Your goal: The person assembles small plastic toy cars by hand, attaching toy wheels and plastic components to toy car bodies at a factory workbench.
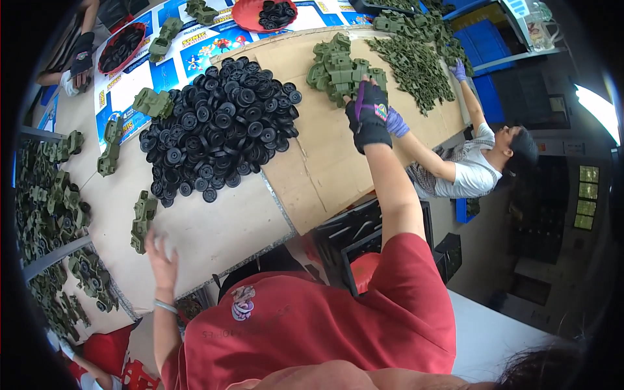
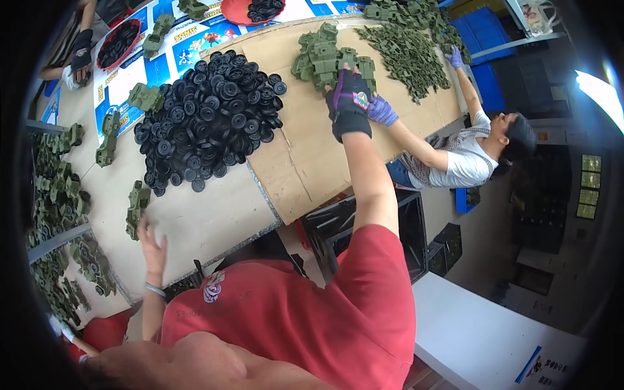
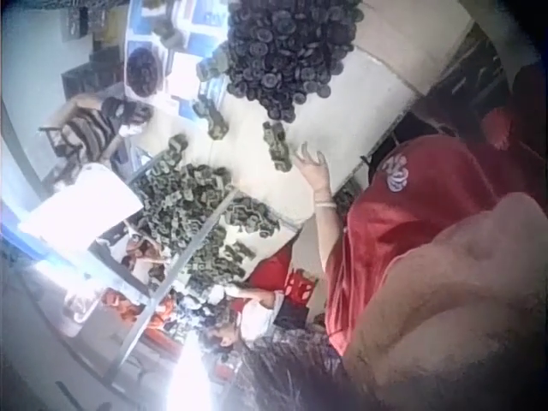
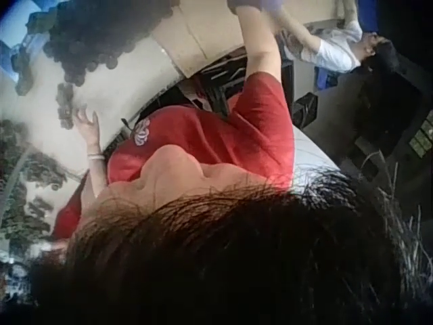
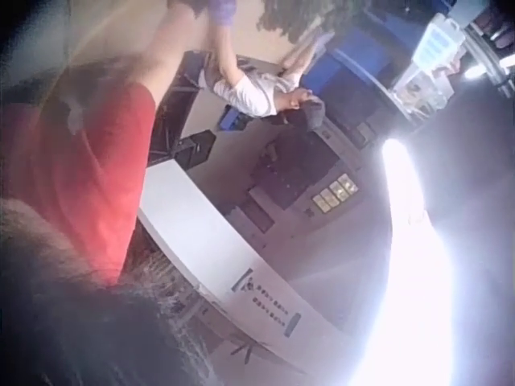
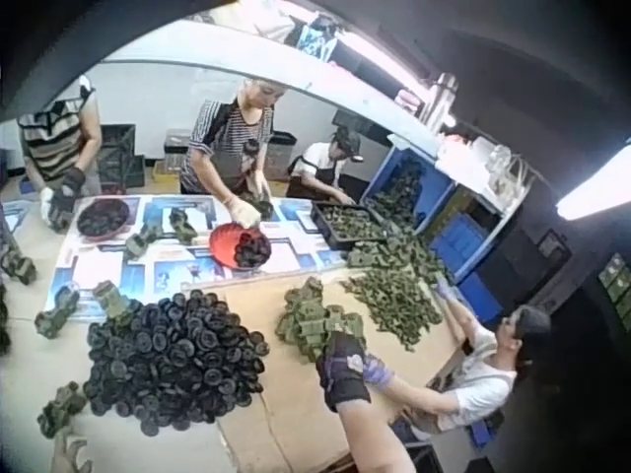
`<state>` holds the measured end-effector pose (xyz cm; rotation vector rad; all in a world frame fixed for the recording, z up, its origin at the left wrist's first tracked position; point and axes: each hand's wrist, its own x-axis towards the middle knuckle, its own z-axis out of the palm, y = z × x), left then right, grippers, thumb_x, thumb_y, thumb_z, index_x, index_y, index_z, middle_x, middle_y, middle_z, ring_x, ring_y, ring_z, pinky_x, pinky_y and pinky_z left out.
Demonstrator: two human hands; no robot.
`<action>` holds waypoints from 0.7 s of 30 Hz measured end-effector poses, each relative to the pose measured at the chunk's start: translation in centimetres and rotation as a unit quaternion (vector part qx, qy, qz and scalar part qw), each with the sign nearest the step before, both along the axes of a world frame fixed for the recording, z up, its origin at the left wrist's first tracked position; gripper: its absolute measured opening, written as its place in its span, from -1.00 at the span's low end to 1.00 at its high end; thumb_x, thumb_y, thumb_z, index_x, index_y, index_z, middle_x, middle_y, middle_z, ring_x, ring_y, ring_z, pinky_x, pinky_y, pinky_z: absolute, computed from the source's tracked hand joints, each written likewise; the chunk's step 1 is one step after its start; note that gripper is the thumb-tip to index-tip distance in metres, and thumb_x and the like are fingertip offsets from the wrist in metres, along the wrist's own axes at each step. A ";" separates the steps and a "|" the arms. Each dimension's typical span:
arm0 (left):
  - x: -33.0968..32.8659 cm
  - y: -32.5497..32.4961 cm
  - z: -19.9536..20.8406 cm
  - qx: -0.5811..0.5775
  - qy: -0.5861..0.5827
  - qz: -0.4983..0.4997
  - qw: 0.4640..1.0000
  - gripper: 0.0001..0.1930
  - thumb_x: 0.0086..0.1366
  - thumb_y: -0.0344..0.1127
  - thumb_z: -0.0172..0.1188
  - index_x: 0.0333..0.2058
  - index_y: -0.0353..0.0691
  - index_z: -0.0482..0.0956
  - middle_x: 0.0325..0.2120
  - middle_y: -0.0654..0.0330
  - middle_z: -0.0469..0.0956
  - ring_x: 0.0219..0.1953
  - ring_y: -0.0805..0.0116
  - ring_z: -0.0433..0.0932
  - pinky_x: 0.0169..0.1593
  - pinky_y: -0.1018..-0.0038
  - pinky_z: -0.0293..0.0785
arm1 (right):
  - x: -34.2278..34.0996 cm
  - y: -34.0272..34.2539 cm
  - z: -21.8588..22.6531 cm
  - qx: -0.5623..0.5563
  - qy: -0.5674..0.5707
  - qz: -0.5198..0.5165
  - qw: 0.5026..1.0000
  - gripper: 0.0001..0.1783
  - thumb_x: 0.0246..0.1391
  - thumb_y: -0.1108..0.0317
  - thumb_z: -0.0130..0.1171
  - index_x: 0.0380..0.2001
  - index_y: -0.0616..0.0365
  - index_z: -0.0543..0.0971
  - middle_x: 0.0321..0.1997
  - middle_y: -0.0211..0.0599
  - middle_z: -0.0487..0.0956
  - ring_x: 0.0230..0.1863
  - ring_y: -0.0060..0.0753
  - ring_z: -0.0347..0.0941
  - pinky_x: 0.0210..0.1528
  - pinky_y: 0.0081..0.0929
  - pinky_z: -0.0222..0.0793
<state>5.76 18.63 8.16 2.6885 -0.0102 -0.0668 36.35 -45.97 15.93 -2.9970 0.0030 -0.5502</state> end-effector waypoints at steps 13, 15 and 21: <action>-9.0 -7.8 0.3 -0.108 0.174 0.040 0.978 -0.47 0.14 -0.60 0.39 0.12 -0.18 0.58 0.38 -0.02 0.35 0.30 -0.19 0.49 0.37 0.09 0.52 | 12.6 4.6 2.0 0.044 0.136 -0.072 0.987 -0.54 0.17 0.23 0.36 0.12 0.14 0.64 0.23 0.16 0.64 0.31 0.15 0.56 0.33 0.01 0.49; -8.0 -8.2 0.4 -0.119 0.161 0.027 0.979 -0.47 0.14 -0.62 0.38 0.12 -0.19 0.58 0.33 -0.05 0.42 0.28 -0.20 0.51 0.35 0.10 0.53 | 11.0 3.2 3.0 0.032 0.142 -0.018 0.989 -0.46 0.11 0.32 0.32 0.19 0.13 0.60 0.14 0.11 0.65 0.20 0.25 0.55 0.28 0.05 0.48; -0.5 -14.4 3.4 -0.199 0.121 -0.067 0.970 -0.56 0.29 -0.42 0.33 0.16 -0.26 0.58 0.11 -0.14 0.60 0.19 -0.23 0.56 0.29 0.07 0.53 | 3.3 1.0 3.3 0.080 -0.027 0.166 0.983 -0.37 0.13 0.29 0.39 0.27 0.20 0.56 0.13 0.11 0.63 0.15 0.25 0.55 0.21 0.04 0.51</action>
